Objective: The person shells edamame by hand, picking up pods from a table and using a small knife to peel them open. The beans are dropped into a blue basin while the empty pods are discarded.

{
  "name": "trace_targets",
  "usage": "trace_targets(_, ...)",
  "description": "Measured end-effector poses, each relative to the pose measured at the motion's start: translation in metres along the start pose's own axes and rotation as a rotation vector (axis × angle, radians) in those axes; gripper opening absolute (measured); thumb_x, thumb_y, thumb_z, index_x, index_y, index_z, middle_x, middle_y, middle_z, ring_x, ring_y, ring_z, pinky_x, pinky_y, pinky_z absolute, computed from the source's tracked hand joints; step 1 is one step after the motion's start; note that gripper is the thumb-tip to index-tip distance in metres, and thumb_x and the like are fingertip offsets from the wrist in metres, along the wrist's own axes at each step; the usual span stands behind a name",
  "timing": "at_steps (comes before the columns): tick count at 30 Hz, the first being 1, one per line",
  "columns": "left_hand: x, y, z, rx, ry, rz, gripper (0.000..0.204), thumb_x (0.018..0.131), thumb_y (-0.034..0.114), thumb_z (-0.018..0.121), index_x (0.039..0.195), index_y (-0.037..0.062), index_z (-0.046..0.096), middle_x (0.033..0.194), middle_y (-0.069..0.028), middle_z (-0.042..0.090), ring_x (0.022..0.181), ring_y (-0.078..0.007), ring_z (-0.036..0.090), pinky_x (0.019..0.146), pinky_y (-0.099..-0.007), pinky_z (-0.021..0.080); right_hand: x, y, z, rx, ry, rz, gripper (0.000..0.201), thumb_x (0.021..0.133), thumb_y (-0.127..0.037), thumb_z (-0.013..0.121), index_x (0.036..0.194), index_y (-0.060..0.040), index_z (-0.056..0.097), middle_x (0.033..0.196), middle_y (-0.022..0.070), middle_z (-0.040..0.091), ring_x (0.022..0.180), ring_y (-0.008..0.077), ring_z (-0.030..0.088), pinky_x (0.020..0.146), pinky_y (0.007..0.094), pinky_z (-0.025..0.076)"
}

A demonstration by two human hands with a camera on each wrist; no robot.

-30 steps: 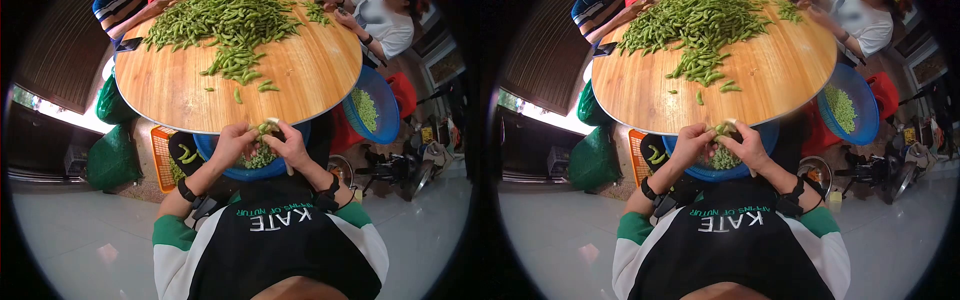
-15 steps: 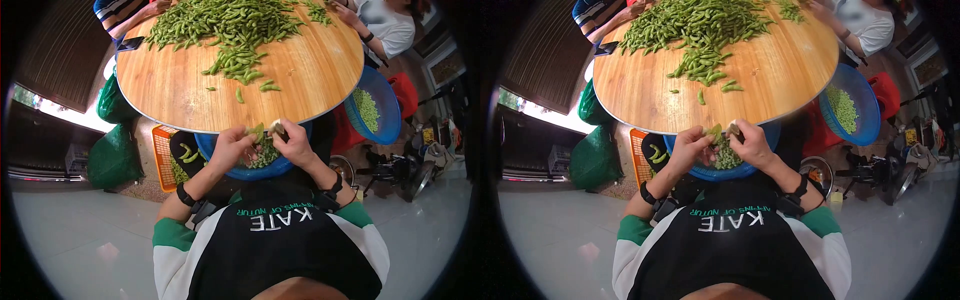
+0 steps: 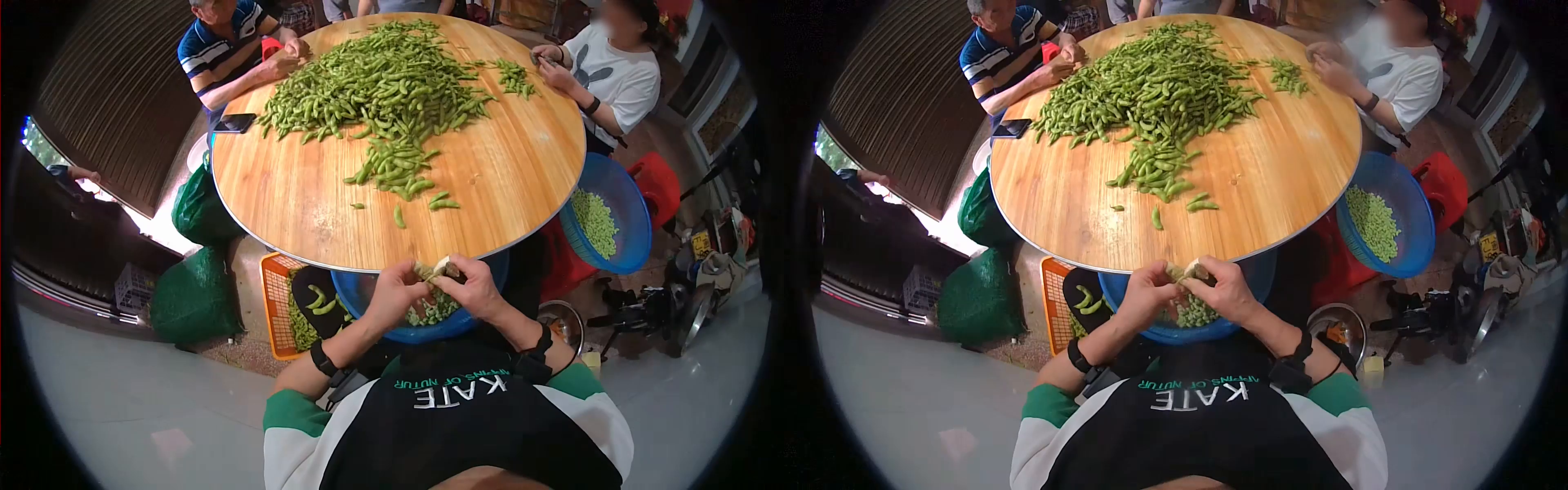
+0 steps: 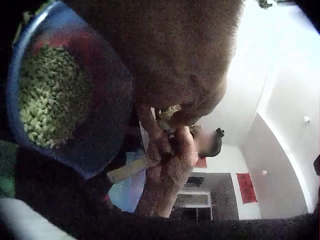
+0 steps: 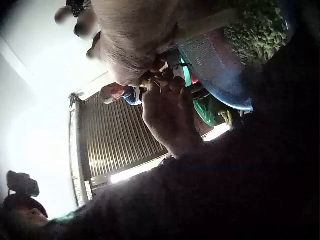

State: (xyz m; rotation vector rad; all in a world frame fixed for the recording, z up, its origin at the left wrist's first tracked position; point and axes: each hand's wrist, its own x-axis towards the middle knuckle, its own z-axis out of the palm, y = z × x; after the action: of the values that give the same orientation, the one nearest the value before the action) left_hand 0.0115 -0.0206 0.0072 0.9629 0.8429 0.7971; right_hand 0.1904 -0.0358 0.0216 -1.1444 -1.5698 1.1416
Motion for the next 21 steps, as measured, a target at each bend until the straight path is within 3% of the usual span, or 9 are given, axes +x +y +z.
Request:
trace_targets(2,0.001,-0.003,0.006,0.067,0.000,0.054,0.021,0.074,-0.008,0.058,0.093,-0.0009,0.055,0.079,-0.0090,0.062,0.062,-0.0172,0.063,0.047,-0.0275,0.052,-0.003,0.001,0.002,-0.022,0.004,-0.008,0.016,0.079,-0.010,0.069,0.081,0.0002,0.056,0.066,0.0064,0.054,0.060,0.0125,0.051,0.055,0.0296,0.041)
trace_targets(4,-0.001,-0.014,0.014,0.076,0.050,0.088,0.020,0.073,-0.009,0.057,0.091,-0.0001,0.054,0.081,-0.0085,0.061,0.065,-0.0159,0.062,0.051,-0.0267,0.051,-0.005,0.002,0.004,-0.198,0.049,-0.213,0.016,0.078,-0.008,0.068,0.080,0.0002,0.055,0.067,0.0117,0.055,0.059,0.0214,0.055,0.055,0.0325,0.043)
trace_targets(7,-0.001,-0.015,0.016,0.092,0.102,0.076,0.019,0.072,-0.009,0.054,0.088,0.0002,0.051,0.082,-0.0066,0.058,0.075,-0.0147,0.060,0.062,-0.0275,0.050,-0.006,-0.007,0.000,-0.246,0.025,-0.225,0.015,0.077,-0.008,0.068,0.081,-0.0001,0.056,0.069,0.0152,0.055,0.061,0.0287,0.057,0.055,0.0340,0.044)
trace_targets(9,0.005,-0.026,0.006,0.510,0.053,0.276,0.024,0.073,-0.007,0.055,0.096,-0.0008,0.050,0.081,-0.0073,0.058,0.074,-0.0168,0.059,0.065,-0.0299,0.049,-0.004,-0.002,-0.005,-0.182,0.062,-0.190,0.013,0.078,-0.007,0.067,0.079,0.0001,0.057,0.067,0.0134,0.055,0.057,0.0201,0.055,0.053,0.0326,0.043)
trace_targets(11,-0.001,-0.020,0.006,0.675,0.013,0.239,0.037,0.069,-0.001,0.058,0.104,-0.0026,0.050,0.083,-0.0143,0.062,0.074,-0.0247,0.062,0.068,-0.0362,0.050,-0.005,0.007,-0.015,-0.117,0.092,-0.051,0.009,0.079,-0.004,0.065,0.078,0.0009,0.058,0.062,0.0059,0.053,0.058,0.0083,0.048,0.052,0.0272,0.041)
trace_targets(13,-0.013,-0.018,0.015,0.574,0.086,0.431,0.030,0.073,0.001,0.061,0.101,-0.0019,0.053,0.086,-0.0153,0.063,0.075,-0.0264,0.063,0.068,-0.0363,0.050,-0.010,0.008,-0.019,-0.004,0.087,0.077,0.008,0.080,-0.002,0.063,0.076,0.0007,0.057,0.062,-0.0008,0.052,0.056,0.0065,0.048,0.051,0.0244,0.039)
trace_targets(17,-0.020,-0.005,0.015,0.444,0.063,0.422,0.026,0.078,0.004,0.065,0.101,-0.0014,0.055,0.087,-0.0144,0.063,0.076,-0.0231,0.062,0.067,-0.0341,0.050,-0.017,-0.003,-0.008,0.165,0.029,0.205,0.006,0.082,-0.003,0.062,0.084,-0.0012,0.056,0.060,-0.0013,0.051,0.049,0.0044,0.045,0.043,0.0211,0.034)
trace_targets(19,-0.019,-0.009,0.010,0.280,-0.013,0.222,0.024,0.081,0.006,0.067,0.101,-0.0010,0.056,0.089,-0.0129,0.062,0.077,-0.0192,0.062,0.066,-0.0305,0.050,-0.016,-0.004,0.000,0.261,0.004,0.230,0.006,0.084,-0.003,0.061,0.086,-0.0011,0.056,0.059,-0.0013,0.051,0.047,0.0046,0.044,0.042,0.0209,0.033)
trace_targets(21,-0.027,0.000,0.008,0.360,0.044,0.320,0.022,0.081,0.005,0.067,0.100,-0.0004,0.057,0.087,-0.0121,0.061,0.075,-0.0183,0.061,0.065,-0.0291,0.049,-0.013,-0.012,0.003,0.301,-0.044,0.227,0.009,0.084,-0.003,0.060,0.091,-0.0007,0.057,0.062,-0.0012,0.051,0.048,0.0043,0.044,0.043,0.0206,0.033)
